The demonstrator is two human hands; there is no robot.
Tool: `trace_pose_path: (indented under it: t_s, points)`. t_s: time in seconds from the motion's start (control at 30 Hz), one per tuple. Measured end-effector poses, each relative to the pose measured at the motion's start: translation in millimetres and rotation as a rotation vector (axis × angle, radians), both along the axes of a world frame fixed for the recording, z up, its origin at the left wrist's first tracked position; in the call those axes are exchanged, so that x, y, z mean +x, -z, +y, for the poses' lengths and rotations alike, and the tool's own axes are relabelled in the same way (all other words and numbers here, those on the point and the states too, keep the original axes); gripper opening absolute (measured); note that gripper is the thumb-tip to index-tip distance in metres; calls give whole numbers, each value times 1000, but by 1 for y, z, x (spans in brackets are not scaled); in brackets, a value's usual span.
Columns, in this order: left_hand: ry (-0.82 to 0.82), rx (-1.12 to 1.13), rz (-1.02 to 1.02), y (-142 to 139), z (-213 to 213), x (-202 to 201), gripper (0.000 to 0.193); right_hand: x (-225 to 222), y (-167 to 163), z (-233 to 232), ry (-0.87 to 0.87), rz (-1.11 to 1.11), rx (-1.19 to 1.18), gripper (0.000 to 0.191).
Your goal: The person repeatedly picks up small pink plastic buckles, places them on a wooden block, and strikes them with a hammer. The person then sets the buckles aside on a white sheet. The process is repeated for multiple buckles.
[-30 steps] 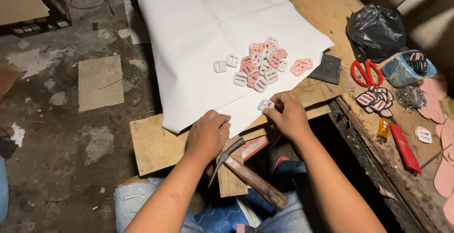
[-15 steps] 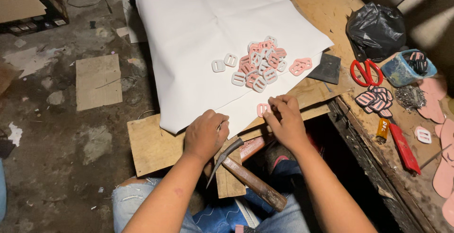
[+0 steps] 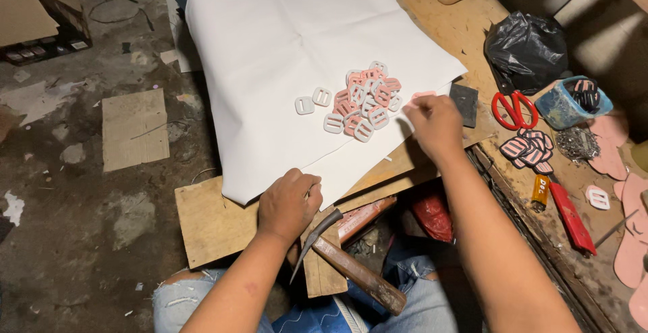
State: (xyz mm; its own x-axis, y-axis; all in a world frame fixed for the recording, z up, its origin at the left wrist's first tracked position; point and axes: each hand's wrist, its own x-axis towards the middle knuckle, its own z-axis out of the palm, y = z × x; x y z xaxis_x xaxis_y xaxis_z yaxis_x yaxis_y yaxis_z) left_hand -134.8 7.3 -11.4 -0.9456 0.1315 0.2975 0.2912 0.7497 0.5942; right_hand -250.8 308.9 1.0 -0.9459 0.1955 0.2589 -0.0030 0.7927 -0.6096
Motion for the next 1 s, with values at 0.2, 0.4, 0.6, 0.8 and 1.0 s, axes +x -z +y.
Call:
trace_pose_path:
  t_s: [0.2,0.4,0.6,0.8,1.0]
  points:
    - [9,-8,12,2,0,-1,10,17,18,-42,-90,-12,-20,27]
    - [-1,-2,19,4,0,-1,10,61,23,-48,-168,175,-66,14]
    - [-2,6,-7,1,0,1,11,95,18,-60,-284,221,43,19]
    - [4,0,-35,-2,-2,4,12,111,5,-76,-389,327,50,26]
    - [57,63,-15,-7,-5,15,15,115,-2,-83,-301,284,-23,17]
